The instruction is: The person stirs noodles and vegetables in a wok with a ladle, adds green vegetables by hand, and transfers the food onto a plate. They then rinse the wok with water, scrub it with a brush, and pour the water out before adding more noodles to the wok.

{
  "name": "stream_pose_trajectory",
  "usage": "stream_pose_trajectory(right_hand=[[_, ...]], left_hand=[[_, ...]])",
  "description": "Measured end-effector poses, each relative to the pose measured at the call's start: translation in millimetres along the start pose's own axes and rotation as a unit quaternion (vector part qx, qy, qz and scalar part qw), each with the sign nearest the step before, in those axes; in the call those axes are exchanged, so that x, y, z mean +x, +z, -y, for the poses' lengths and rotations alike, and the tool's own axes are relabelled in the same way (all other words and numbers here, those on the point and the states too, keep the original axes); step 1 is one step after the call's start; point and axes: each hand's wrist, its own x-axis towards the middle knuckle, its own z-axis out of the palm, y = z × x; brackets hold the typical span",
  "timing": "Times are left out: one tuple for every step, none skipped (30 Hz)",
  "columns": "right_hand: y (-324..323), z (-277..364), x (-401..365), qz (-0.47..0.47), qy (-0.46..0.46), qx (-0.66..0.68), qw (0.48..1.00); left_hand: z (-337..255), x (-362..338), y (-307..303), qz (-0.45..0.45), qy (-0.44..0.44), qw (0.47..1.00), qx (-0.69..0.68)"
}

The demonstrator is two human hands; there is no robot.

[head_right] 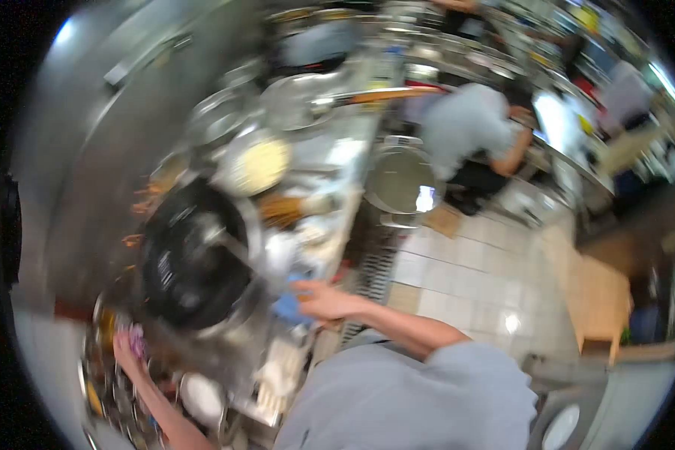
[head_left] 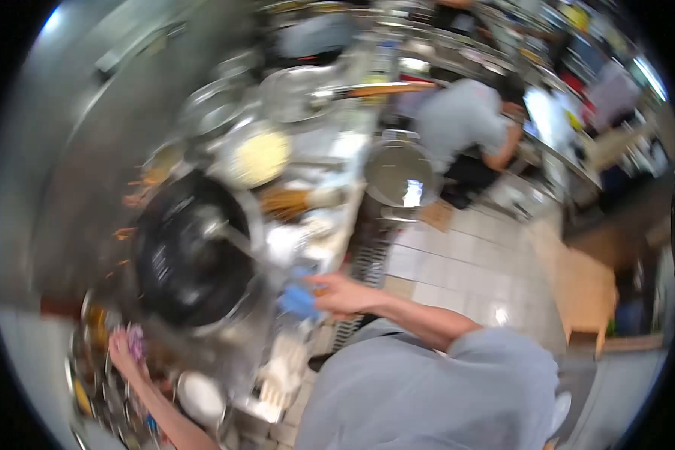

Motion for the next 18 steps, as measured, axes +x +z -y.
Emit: stream_pose_trajectory(right_hand=[[-11.8, 21.1, -10.5, 0.003, 0.028, -0.035, 0.999], [-27.3, 39.3, -21.5, 0.033, 0.027, -0.036, 0.998], [-45.9, 41.3, -21.8, 0.047, 0.005, -0.055, 0.997], [-62.7, 42.8, -22.6, 0.075, -0.017, -0.078, 0.994], [-77.9, 48.8, -28.2, 0.081, -0.018, -0.098, 0.992], [-89.5, 54.4, -33.9, 0.092, -0.02, -0.121, 0.988], [-98.7, 58.9, -36.9, 0.109, -0.021, -0.144, 0.983], [-109.2, 57.3, -38.9, 0.097, -0.054, -0.18, 0.977], [-118.3, 51.1, -40.9, 0.093, -0.089, -0.216, 0.968], [-123.4, 46.4, -40.4, 0.103, -0.129, -0.252, 0.954], [-129.9, 47.0, -41.6, 0.099, -0.183, -0.294, 0.933], [-136.5, 60.2, -45.4, 0.123, -0.156, -0.3, 0.933], [-142.0, 75.6, -47.7, 0.155, -0.129, -0.306, 0.93], [-145.6, 92.0, -46.4, 0.166, -0.124, -0.32, 0.925], [-148.6, 89.9, -35.7, 0.169, -0.108, -0.349, 0.916], [-151.2, 86.5, -21.1, 0.178, -0.116, -0.339, 0.916], [-150.6, 92.8, -3.4, 0.212, -0.066, -0.326, 0.919], [-134.0, 139.0, 3.6, 0.229, 0.063, -0.298, 0.925]], left_hand=[[27.9, 8.2, 37.9, 0.015, -0.013, 1.0, -0.005], [60.7, 22.7, 61.3, 0.023, -0.027, 0.999, -0.004], [103.6, 49.8, 67.6, 0.082, -0.006, 0.996, 0.038], [131.9, 69.1, 78.1, 0.126, 0.017, 0.988, 0.083], [87.5, 37.1, 122.1, 0.152, -0.001, 0.979, 0.138], [71.8, 34.4, 135.5, 0.137, -0.033, 0.978, 0.152], [59.2, 31.1, 142.0, 0.116, -0.065, 0.977, 0.167], [50.0, 26.9, 146.1, 0.09, -0.097, 0.974, 0.182], [32.3, 16.5, 154.9, 0.073, -0.08, 0.97, 0.217], [19.4, 5.0, 163.7, 0.058, -0.072, 0.96, 0.262], [24.7, 1.3, 164.8, 0.058, -0.043, 0.973, 0.221], [6.3, -23.7, 194.1, 0.055, -0.016, 0.977, 0.206], [-19.0, -48.5, 218.2, 0.096, 0.075, 0.911, 0.394], [-31.8, -64.5, 228.6, 0.107, 0.086, 0.884, 0.447], [-2.7, -57.5, 210.3, 0.095, 0.106, 0.886, 0.442], [-26.0, -76.8, 223.4, 0.056, 0.027, 0.922, 0.383], [-31.3, -90.4, 221.4, 0.005, 0.065, 0.915, 0.399], [-30.8, -105.0, 216.2, -0.039, 0.059, 0.917, 0.393]])
